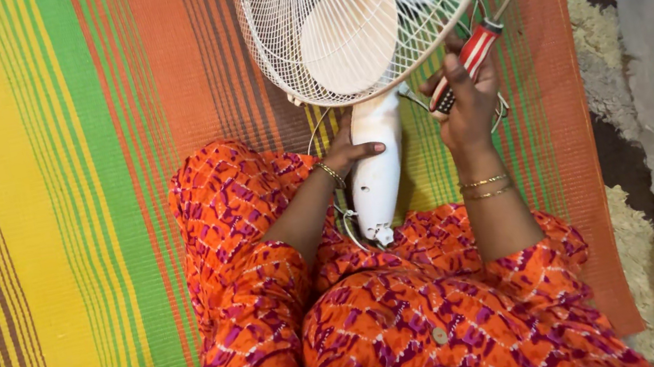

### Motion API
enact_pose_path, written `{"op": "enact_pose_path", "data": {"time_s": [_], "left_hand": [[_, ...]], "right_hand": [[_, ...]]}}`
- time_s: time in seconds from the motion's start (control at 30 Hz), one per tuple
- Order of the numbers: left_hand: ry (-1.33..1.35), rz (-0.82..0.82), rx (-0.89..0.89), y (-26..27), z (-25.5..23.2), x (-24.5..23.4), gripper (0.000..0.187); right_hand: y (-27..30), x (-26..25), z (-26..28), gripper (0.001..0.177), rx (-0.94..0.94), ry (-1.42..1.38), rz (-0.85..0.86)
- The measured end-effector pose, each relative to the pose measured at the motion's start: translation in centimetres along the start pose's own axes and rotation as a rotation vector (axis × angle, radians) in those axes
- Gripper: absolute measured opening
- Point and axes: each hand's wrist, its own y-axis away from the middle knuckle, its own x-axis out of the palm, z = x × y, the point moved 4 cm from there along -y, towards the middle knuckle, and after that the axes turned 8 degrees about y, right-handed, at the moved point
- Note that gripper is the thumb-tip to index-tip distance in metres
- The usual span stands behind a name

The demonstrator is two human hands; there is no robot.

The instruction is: The person sits on a mat and uses a screwdriver to remove and reinsert screws on the base of a white pedestal fan. They repeatedly loosen and tighten the same screws while adjusting the fan's position.

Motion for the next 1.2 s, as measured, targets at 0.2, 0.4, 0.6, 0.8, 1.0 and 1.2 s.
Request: {"op": "enact_pose_path", "data": {"time_s": [0.2,0.4,0.6,0.8,1.0,1.2], "left_hand": [[-0.217,-0.074,-0.013,1.1,-0.3,1.4,0.131],[-0.412,-0.033,0.123,2.4,-0.6,1.6,0.122],[-0.461,-0.030,0.095,2.5,0.0,0.9,0.116],[-0.429,-0.028,0.076,2.7,-0.2,0.7,0.115],[-0.305,0.015,0.133,2.6,-0.7,1.1,0.113],[-0.318,0.027,0.149,2.4,-0.3,0.9,0.118]], "right_hand": [[0.6,1.0,0.5,0.036,-0.007,0.062,-0.042],[1.5,0.9,0.5,0.033,0.024,0.057,-0.029],[0.9,-2.7,0.9,0.039,0.134,0.004,-0.066],[2.2,-6.7,5.4,0.076,0.225,0.556,0.058],[4.2,-6.1,11.9,0.046,0.094,1.071,0.373],[2.8,-2.6,15.0,0.038,0.114,1.181,0.420]]}}
